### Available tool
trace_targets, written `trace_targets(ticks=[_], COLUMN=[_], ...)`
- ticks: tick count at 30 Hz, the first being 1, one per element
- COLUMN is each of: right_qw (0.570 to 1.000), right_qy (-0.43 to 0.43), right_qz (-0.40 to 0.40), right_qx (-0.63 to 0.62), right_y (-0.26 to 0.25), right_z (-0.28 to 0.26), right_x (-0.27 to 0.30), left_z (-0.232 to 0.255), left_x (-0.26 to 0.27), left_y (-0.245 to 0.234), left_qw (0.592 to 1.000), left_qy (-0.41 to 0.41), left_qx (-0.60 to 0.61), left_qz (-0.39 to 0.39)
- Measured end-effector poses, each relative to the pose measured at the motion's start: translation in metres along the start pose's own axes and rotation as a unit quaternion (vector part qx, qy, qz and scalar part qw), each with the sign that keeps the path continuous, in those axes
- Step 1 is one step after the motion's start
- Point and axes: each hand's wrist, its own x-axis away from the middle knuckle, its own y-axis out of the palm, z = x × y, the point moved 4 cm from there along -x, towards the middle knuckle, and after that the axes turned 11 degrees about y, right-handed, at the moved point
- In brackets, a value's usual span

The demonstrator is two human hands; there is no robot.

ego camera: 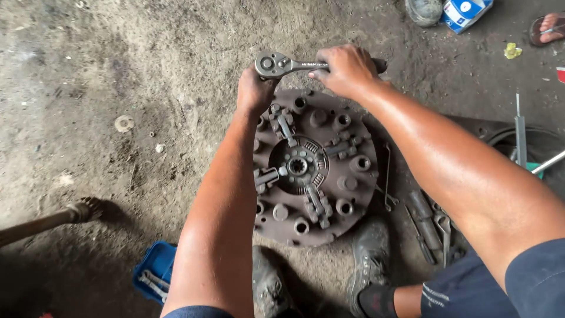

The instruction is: The person uses a ratchet to loosen and remove bolts from a clutch assembly. They then continue to use the tool to disassemble the internal components of the clutch.

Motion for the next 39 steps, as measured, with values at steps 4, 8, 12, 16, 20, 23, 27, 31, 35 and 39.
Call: trace_targets(ticks=[4,8,12,16,20,23,27,31,35,39], right_qw=[0.998,0.995,0.980,0.986,0.971,0.934,0.760,0.613,0.723,0.832], right_qy=[0.024,-0.003,-0.110,-0.017,0.084,0.176,0.266,0.315,0.292,0.224], right_qz=[-0.049,-0.074,0.041,-0.059,-0.200,-0.299,-0.271,-0.033,-0.005,-0.266], right_qx=[0.041,0.074,0.162,0.156,0.095,0.080,-0.527,-0.724,-0.626,-0.432], right_y=[0.018,0.027,0.029,0.012,-0.005,0.022,0.105,0.156,0.160,0.094], right_z=[0.007,0.019,0.021,0.012,-0.012,-0.019,-0.036,-0.141,-0.135,-0.064], right_x=[-0.020,-0.046,-0.066,-0.052,0.030,0.065,0.107,0.128,0.117,0.086], left_z=[-0.032,-0.040,-0.033,-0.020,-0.052,-0.044,-0.041,-0.116,-0.107,-0.076], left_x=[-0.006,-0.008,-0.001,0.003,0.002,0.008,0.002,0.000,0.004,-0.004], left_y=[0.015,0.020,0.019,0.010,0.033,0.029,0.024,0.044,0.033,0.029], left_qw=[0.996,0.999,1.000,1.000,0.998,0.998,0.993,0.993,0.977,0.997], left_qy=[0.073,-0.004,0.015,0.002,0.060,0.056,0.056,-0.028,-0.114,0.063], left_qx=[0.023,-0.025,-0.018,0.006,-0.033,-0.035,-0.094,0.112,0.160,-0.003], left_qz=[0.048,0.023,0.004,0.005,0.015,0.024,-0.040,-0.028,-0.087,-0.053])
